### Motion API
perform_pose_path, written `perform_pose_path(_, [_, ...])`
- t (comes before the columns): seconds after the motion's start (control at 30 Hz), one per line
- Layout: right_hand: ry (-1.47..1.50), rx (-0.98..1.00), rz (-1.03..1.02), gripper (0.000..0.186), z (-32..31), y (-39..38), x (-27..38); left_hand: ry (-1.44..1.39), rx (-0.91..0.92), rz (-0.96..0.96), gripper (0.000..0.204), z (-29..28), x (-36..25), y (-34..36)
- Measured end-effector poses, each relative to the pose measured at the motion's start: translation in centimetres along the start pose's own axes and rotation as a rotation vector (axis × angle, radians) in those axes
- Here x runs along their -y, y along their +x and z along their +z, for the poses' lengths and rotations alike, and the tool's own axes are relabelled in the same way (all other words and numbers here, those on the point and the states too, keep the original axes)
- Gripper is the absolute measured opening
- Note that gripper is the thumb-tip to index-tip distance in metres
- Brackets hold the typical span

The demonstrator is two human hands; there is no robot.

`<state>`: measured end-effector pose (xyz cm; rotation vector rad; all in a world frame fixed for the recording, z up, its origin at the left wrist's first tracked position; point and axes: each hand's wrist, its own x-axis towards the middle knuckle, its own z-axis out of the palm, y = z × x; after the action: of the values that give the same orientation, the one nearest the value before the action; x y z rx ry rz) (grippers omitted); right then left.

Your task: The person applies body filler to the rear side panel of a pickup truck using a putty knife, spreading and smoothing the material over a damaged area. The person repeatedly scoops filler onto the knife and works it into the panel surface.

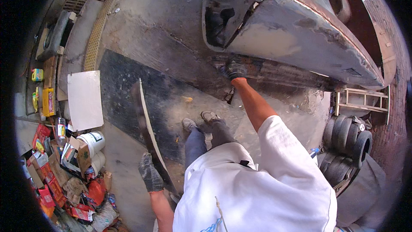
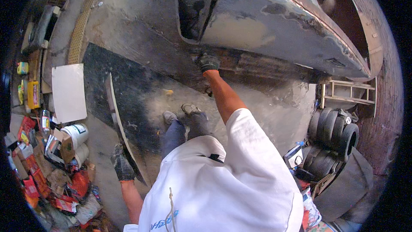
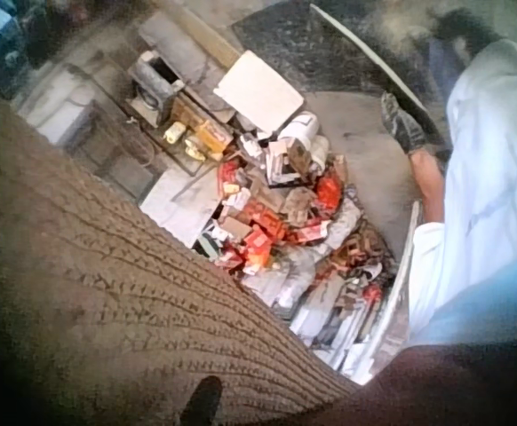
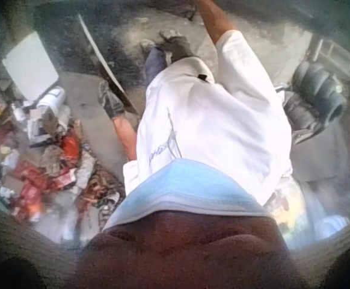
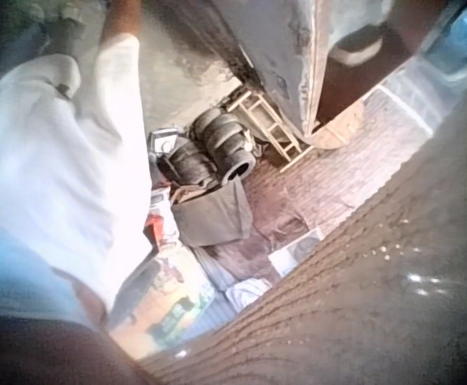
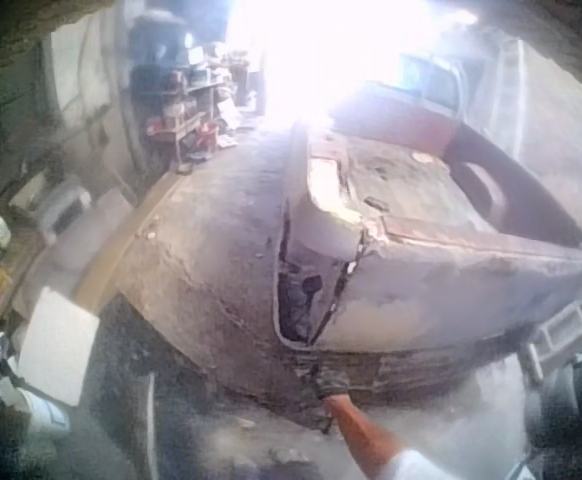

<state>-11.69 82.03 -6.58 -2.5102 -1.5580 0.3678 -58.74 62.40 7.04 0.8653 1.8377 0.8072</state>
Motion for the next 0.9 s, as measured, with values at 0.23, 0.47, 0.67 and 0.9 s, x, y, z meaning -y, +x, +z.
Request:
perform_pose_path(0.23, [0.539,-0.152,-0.658,0.045,-6.0,-9.5,9.0,-0.204,0.396,-0.489,0.025,3.9,-6.6,1.6])
perform_pose_path(0.47, [0.413,-0.512,-0.705,0.043,-6.0,-15.8,14.2,-0.665,0.936,-0.637,0.047,6.1,-9.8,2.2])
perform_pose_path(0.67, [0.541,-0.296,-0.116,0.038,0.6,-14.7,5.7,-0.621,1.027,-0.414,0.05,6.1,-13.0,3.3])
perform_pose_path(0.9, [1.059,-0.321,0.696,0.039,2.5,-3.7,-14.8,-0.645,0.996,-0.463,0.051,6.2,-14.2,2.1])
